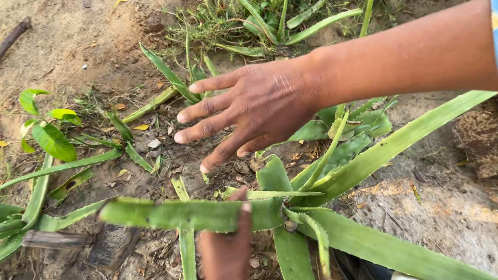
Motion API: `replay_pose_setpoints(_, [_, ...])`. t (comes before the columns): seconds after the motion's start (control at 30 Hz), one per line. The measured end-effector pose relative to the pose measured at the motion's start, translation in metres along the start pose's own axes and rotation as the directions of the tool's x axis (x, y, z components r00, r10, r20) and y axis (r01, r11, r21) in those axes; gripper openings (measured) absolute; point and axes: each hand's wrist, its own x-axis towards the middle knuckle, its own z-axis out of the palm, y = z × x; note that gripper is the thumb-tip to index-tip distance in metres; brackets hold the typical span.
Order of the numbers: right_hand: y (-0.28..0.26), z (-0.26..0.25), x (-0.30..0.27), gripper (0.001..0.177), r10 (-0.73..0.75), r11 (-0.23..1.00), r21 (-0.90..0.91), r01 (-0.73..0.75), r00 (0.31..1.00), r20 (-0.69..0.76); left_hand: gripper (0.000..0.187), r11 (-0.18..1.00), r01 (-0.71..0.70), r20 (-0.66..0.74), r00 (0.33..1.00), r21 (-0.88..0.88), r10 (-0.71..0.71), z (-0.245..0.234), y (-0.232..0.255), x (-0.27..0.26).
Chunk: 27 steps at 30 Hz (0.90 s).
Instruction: The person clears weeds and grass from a garden bed by hand, digs small holes in the soil using a metal tool, and places aloe vera leaves and plants into the ground.
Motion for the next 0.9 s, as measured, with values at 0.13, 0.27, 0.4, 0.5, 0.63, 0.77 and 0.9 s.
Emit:
replay_pose_setpoints(0.13, [0.007,0.001,-0.004,0.056,0.034,0.999,0.015,-0.035,0.999,0.027,0.033,0.929,-0.355,0.002,0.934,-0.102,0.357,-0.043,0.063,-0.014])
replay_pose_setpoints(0.27, [0.013,0.001,-0.006,0.061,0.057,0.998,0.01,-0.057,0.997,0.046,0.026,0.856,-0.511,0.012,0.858,-0.078,0.513,-0.083,0.123,-0.039])
replay_pose_setpoints(0.4, [0.017,0.001,0.001,0.058,0.053,0.998,0.018,-0.054,0.998,0.046,0.023,0.758,-0.612,0.071,0.765,-0.225,0.64,-0.119,0.165,-0.033])
replay_pose_setpoints(0.5, [0.016,-0.004,0.007,0.052,0.06,0.998,0.0,-0.06,0.996,0.066,0.021,0.751,-0.623,0.011,0.768,-0.217,0.64,-0.136,0.177,-0.019])
replay_pose_setpoints(0.63, [0.011,-0.01,0.011,0.048,0.125,0.992,-0.025,-0.123,0.968,0.218,0.021,0.8,-0.586,-0.059,0.81,-0.13,0.583,-0.15,0.187,0.012])
replay_pose_setpoints(0.77, [0.011,-0.025,0.004,0.047,0.184,0.983,-0.098,-0.156,0.841,0.508,0.022,0.795,-0.558,0.016,0.821,0.238,0.571,-0.152,0.202,0.03])
replay_pose_setpoints(0.9, [-0.014,-0.042,-0.019,0.071,0.378,0.738,-0.108,-0.666,0.276,0.884,0.038,0.304,-0.62,0.316,0.689,0.724,0.652,-0.138,0.222,0.039])
